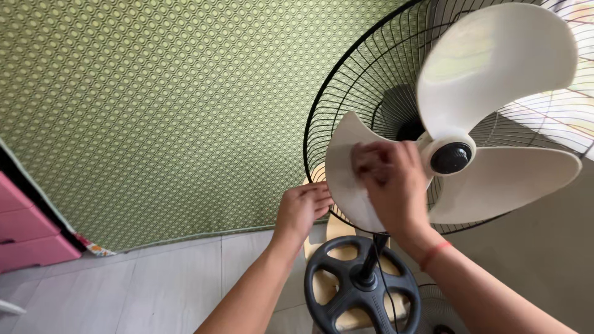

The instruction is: The person wipes the blades and central hub of a standing electric fan with a cloth, then reattaches the front wire grille and wipes the fan's power cord. The fan remains on a plastic stool throughout the clip.

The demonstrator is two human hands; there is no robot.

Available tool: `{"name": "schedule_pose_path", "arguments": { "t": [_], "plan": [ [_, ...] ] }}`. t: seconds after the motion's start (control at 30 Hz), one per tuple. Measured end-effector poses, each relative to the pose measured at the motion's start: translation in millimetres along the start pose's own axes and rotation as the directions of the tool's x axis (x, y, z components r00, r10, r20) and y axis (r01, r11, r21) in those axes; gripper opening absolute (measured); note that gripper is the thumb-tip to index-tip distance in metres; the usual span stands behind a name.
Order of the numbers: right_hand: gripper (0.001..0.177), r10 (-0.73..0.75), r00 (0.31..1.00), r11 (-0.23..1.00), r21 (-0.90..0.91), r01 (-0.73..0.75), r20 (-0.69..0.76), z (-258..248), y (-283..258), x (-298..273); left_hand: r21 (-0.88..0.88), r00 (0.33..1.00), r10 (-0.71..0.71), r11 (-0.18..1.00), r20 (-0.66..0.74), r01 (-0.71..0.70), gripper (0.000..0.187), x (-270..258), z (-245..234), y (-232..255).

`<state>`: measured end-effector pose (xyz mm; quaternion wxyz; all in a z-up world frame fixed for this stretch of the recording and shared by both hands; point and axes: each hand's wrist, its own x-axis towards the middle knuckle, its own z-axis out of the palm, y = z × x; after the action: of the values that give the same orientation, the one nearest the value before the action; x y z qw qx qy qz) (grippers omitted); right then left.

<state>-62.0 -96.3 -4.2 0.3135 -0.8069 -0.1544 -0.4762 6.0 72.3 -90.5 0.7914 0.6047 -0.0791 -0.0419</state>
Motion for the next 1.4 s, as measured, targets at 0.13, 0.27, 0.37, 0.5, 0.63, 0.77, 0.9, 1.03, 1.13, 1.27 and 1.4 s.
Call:
{"name": "schedule_pose_path", "arguments": {
  "t": [0.13,0.27,0.37,0.5,0.63,0.77,0.9,1.03,1.13,1.27,1.4],
  "plan": [
    [0.035,0.01,0.984,0.995,0.1,-0.029,0.179,17,-7,-11,0.048,0.99,0.14,0.989,0.005,-0.14,0.031,2,-3,6],
    [0.019,0.053,0.944,0.997,0.029,-0.065,0.325,19,-12,-41,0.158,0.987,0.15,0.977,-0.049,-0.141,0.023,1,5,21],
    [0.019,0.111,0.871,0.991,0.007,-0.13,0.479,15,-18,-55,0.222,0.976,0.207,0.957,-0.073,-0.186,0.018,-7,8,34],
    [0.025,0.168,0.849,0.973,0.051,-0.223,0.5,0,-17,-60,0.262,0.945,0.25,0.946,-0.211,-0.192,0.02,-16,29,45],
    [0.025,0.207,0.834,0.967,0.025,-0.255,0.511,-7,-24,-57,0.381,0.925,0.227,0.919,-0.306,-0.099,0.025,-19,39,57],
    [0.026,0.227,0.827,0.964,0.0,-0.265,0.515,-14,-21,-54,0.36,0.912,0.25,0.925,-0.324,-0.126,0.025,-18,44,59],
    [0.028,0.219,0.831,0.967,-0.003,-0.253,0.511,-15,-21,-53,0.34,0.915,0.227,0.934,-0.333,-0.108,0.027,-18,43,60],
    [0.028,0.234,0.812,0.961,0.0,-0.277,0.534,-18,-20,-54,0.325,0.921,0.207,0.941,-0.33,-0.095,0.027,-18,44,60],
    [0.028,0.237,0.805,0.959,0.003,-0.284,0.544,-19,-21,-54,0.306,0.92,0.203,0.947,-0.337,-0.097,0.026,-18,42,60],
    [0.029,0.24,0.804,0.958,0.0,-0.286,0.545,-20,-23,-53,0.309,0.914,0.241,0.941,-0.326,-0.138,0.023,-15,40,57],
    [0.028,0.257,0.813,0.954,-0.006,-0.299,0.522,-22,-25,-55,0.256,0.902,0.295,0.942,-0.316,-0.219,0.018,-15,37,53]
  ]
}}
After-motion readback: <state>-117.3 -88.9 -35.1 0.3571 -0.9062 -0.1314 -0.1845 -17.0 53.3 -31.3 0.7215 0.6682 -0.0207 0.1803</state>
